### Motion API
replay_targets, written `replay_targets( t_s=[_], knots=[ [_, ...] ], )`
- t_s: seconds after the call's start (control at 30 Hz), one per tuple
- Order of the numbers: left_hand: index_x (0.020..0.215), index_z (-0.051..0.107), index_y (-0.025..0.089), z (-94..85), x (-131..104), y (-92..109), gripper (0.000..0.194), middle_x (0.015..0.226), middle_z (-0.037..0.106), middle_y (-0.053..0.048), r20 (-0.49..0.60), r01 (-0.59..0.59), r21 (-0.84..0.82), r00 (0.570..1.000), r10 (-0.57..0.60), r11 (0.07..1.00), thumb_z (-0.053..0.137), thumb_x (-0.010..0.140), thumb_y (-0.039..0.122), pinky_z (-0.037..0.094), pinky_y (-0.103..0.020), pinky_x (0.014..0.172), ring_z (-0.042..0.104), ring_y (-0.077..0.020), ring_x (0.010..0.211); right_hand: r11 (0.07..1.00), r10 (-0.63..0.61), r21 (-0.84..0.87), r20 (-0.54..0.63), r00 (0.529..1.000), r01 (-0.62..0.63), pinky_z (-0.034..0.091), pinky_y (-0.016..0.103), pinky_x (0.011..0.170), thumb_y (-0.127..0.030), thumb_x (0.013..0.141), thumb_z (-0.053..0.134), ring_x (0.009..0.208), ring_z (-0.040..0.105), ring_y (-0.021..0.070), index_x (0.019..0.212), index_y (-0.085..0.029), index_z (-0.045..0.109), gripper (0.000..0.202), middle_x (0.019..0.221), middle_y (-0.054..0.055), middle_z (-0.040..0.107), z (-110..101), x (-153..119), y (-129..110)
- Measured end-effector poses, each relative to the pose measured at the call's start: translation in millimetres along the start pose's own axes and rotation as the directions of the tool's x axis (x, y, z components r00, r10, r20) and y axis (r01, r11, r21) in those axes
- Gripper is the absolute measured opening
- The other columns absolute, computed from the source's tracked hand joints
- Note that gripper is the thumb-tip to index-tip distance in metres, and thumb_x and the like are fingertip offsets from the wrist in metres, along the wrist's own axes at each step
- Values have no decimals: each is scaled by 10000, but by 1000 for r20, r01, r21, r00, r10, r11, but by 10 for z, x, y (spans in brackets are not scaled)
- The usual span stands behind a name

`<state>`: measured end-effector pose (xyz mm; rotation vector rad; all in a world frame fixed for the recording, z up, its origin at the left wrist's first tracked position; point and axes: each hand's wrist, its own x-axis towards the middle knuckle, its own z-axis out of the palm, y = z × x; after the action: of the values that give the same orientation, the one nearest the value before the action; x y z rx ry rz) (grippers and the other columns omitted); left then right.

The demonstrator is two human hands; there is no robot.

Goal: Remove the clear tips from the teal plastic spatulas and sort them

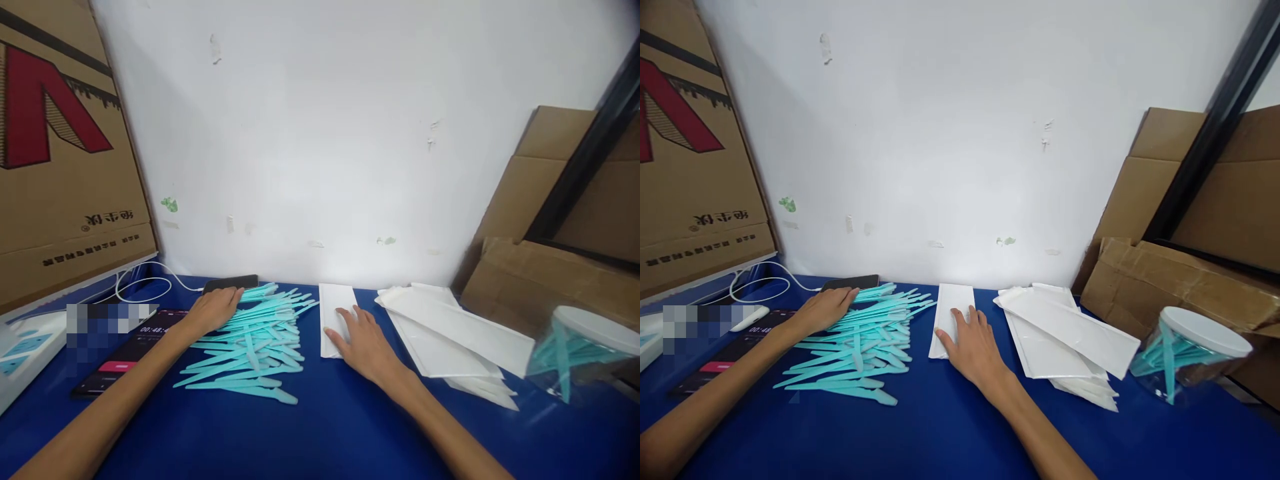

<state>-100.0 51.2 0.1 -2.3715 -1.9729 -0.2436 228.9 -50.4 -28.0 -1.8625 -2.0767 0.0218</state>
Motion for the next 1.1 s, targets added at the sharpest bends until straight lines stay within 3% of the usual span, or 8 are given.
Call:
replay_targets(
  t_s=[0.13,0.27,0.47,0.7,0.8,0.87,0.97,1.1],
  knots=[
    [1075,649,118,43,-2,19,581,1013,711,-220,14,-9,66,1000,8,998,176,980,442,487,-494,809,676,-395,958,995,96,14,138,986,-98,343,502,1077,-567,962,386,1424,325,384,1552,-212,302,695,1558,202,333,-13,-22,-11],
    [1133,640,119,58,-3,25,555,1040,690,-215,12,-39,97,999,38,995,192,978,407,489,-489,833,661,-381,995,986,145,54,178,973,-157,349,449,1081,-450,924,517,1398,377,348,1554,-241,279,705,1549,156,359,-118,8,43],
    [1161,654,143,75,6,-37,566,1047,661,-200,-8,-39,95,999,40,995,200,977,427,492,-466,825,656,-356,972,945,227,173,267,937,-278,465,413,920,-468,697,782,1135,597,329,1496,-223,362,936,1262,158,597,-311,53,263],
    [1118,645,135,-48,-43,102,538,1049,644,-191,-139,-66,88,987,78,994,198,997,408,459,-481,903,605,-361,1039,895,142,430,-23,990,-118,453,454,961,-324,793,682,1164,593,328,1245,-236,650,462,1216,109,666,-553,106,459],
    [1278,558,165,-115,-162,317,457,1184,596,-167,-339,-210,-59,924,178,976,282,999,400,442,-457,972,556,-331,1137,731,114,677,0,993,-84,497,394,920,-377,789,720,1149,613,285,1249,-268,665,476,1273,76,652,-714,87,424],
    [1473,365,241,-130,-273,491,551,1390,467,-149,-422,-338,-238,880,217,910,432,962,438,457,-451,979,531,-314,1197,527,77,832,158,984,-175,543,315,798,-397,787,738,1000,676,228,1285,-281,642,520,1226,66,680,-797,46,355],
    [1553,177,297,-114,-413,719,858,1547,302,-129,-491,-476,-519,846,208,710,648,851,442,439,-430,1031,453,-316,1314,240,-120,892,418,900,-382,552,231,697,-336,773,762,837,704,161,1274,-263,653,518,1145,60,717,-826,-28,227],
    [1185,643,219,-77,-464,834,336,1281,605,-120,-445,-512,-726,859,253,459,623,880,358,449,-371,1009,563,-287,1196,74,-321,843,526,788,-533,561,215,712,-253,783,734,798,702,142,1210,-218,702,430,1087,66,735,-723,-75,114]
  ],
)
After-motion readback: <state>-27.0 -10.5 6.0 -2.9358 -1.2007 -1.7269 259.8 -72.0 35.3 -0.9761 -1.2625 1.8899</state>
